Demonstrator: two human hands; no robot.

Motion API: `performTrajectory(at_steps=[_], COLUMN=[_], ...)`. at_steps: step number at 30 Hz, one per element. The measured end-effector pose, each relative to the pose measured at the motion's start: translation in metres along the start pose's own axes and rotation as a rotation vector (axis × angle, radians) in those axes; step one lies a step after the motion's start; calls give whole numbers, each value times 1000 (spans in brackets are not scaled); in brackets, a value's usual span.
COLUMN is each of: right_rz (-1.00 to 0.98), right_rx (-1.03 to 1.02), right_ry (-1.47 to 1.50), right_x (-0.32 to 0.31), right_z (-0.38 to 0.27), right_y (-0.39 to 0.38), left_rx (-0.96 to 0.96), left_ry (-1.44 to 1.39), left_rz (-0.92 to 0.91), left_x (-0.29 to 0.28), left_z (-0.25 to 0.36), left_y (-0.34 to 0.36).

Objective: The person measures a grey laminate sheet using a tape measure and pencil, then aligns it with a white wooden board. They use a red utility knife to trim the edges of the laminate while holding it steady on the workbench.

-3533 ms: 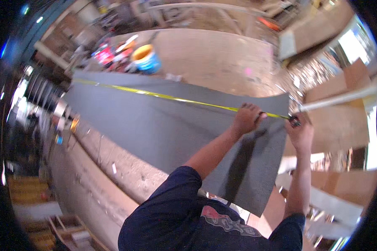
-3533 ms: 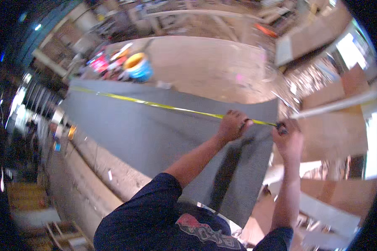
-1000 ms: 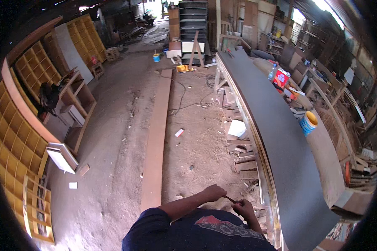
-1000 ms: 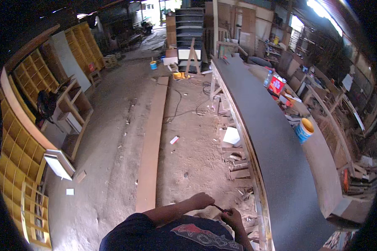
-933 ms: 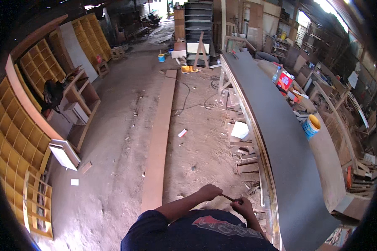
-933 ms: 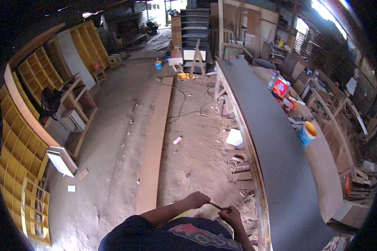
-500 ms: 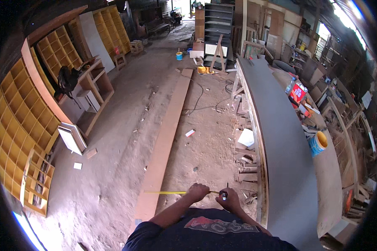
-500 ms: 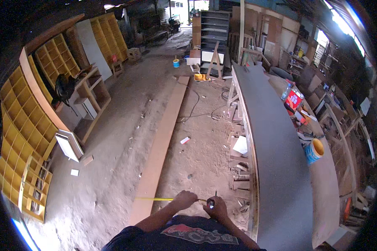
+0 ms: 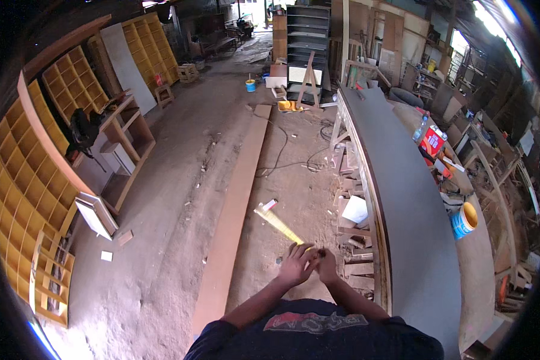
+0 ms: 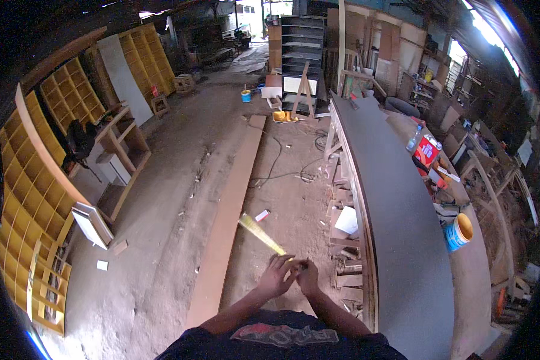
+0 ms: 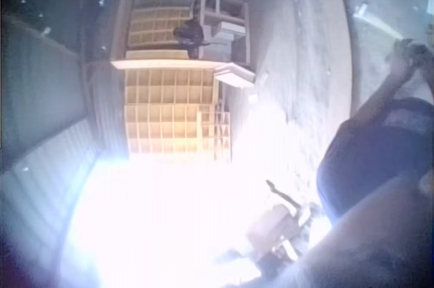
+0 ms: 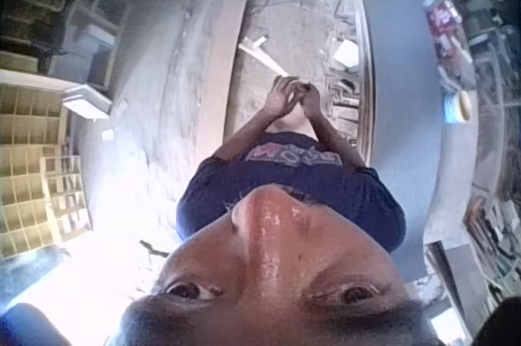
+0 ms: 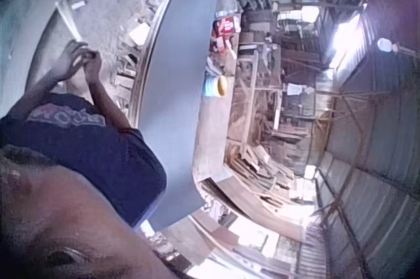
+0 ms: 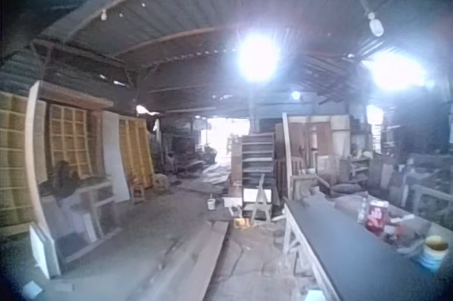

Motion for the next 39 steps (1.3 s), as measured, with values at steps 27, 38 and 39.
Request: performTrajectory(at_steps=[27, 38, 39], right_rz=[505, 752, 763], right_rx=[-440, -657, -681], right_ry=[-55, 137, 85], right_x=[160, 111, 104], right_z=[-305, -442, -455], right_y=[576, 733, 751], left_rx=[-617, -444, -399], left_ry=[-670, -715, -587], left_rz=[202, -266, -166], left_x=[57, 148, 133], left_z=[-270, -330, -326], left_y=[534, 675, 723])
Point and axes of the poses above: each hand's wrist, its own y-axis towards the middle knuckle, its own x-axis out of the palm, z = x × y, the point moved 6 cm from there along y, towards the middle knuckle, and after that the axes turned 1 degree about -z, right-handed, at the moved point
